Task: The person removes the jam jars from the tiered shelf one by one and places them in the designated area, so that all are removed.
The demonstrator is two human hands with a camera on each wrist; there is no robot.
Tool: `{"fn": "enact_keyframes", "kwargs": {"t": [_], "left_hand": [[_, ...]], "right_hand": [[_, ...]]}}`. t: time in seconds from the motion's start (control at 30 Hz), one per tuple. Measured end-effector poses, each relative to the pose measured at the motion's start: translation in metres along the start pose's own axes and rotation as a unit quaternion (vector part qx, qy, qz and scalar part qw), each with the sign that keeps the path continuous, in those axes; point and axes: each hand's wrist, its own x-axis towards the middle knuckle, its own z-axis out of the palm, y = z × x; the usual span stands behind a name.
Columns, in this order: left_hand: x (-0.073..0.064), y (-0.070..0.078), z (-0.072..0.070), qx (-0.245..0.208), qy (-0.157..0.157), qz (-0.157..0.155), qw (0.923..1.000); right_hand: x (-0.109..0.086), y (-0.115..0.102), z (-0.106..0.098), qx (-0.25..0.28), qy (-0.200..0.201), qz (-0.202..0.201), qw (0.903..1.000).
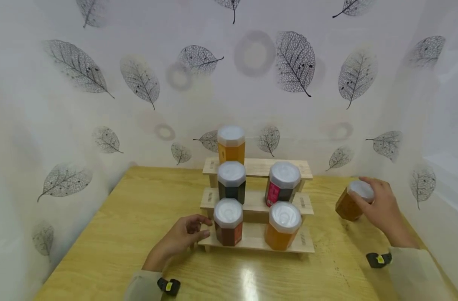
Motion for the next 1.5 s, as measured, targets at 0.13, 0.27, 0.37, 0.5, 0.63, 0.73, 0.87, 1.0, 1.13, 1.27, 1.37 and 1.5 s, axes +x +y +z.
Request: {"fn": "enact_keyframes", "kwargs": {"t": [0.13, 0.27, 0.37, 0.5, 0.63, 0.73, 0.87, 1.0, 1.13, 1.27, 1.37, 1.5], "left_hand": [[0.004, 0.0, 0.0, 0.013, 0.001, 0.005, 0.9999], [0.008, 0.001, -0.002, 0.022, 0.007, 0.011, 0.9997], [0.008, 0.001, -0.002, 0.019, 0.007, 0.009, 0.9998], [0.002, 0.0, -0.002, 0.013, 0.002, 0.0, 0.9999], [-0.001, 0.0, -0.001, 0.007, 0.003, -0.009, 0.9999], [-0.001, 0.001, -0.001, 0.001, 0.004, -0.017, 0.9999], [0.0, 0.002, -0.001, 0.001, 0.003, -0.02, 0.9998], [0.0, 0.002, -0.003, 0.008, 0.003, -0.021, 0.9997], [0.0, 0.002, -0.002, 0.006, 0.001, -0.022, 0.9997], [0.001, 0.001, -0.002, 0.003, -0.004, -0.021, 0.9998], [0.001, 0.001, -0.002, -0.001, -0.006, -0.024, 0.9997], [0.001, 0.001, -0.002, 0.0, -0.011, -0.019, 0.9998]], "right_hand": [[0.005, -0.008, -0.011, -0.005, 0.021, 0.001, 0.9998], [0.012, -0.012, -0.019, 0.003, 0.034, 0.01, 0.9994], [0.015, -0.015, -0.022, 0.005, 0.032, 0.015, 0.9994], [0.019, -0.02, -0.022, -0.001, 0.02, 0.008, 0.9998], [0.026, -0.026, -0.024, -0.005, 0.011, -0.004, 0.9999], [0.032, -0.03, -0.027, -0.006, 0.007, -0.006, 0.9999], [0.038, -0.039, -0.029, -0.005, 0.002, -0.008, 1.0], [0.045, -0.054, -0.029, 0.006, -0.005, -0.011, 0.9999], [0.051, -0.069, -0.028, 0.008, -0.007, -0.016, 0.9998], [0.059, -0.086, -0.028, 0.02, -0.011, -0.028, 0.9993], [0.065, -0.099, -0.026, 0.049, -0.025, -0.04, 0.9977], [0.077, -0.118, -0.021, 0.081, -0.04, -0.052, 0.9946]]}}
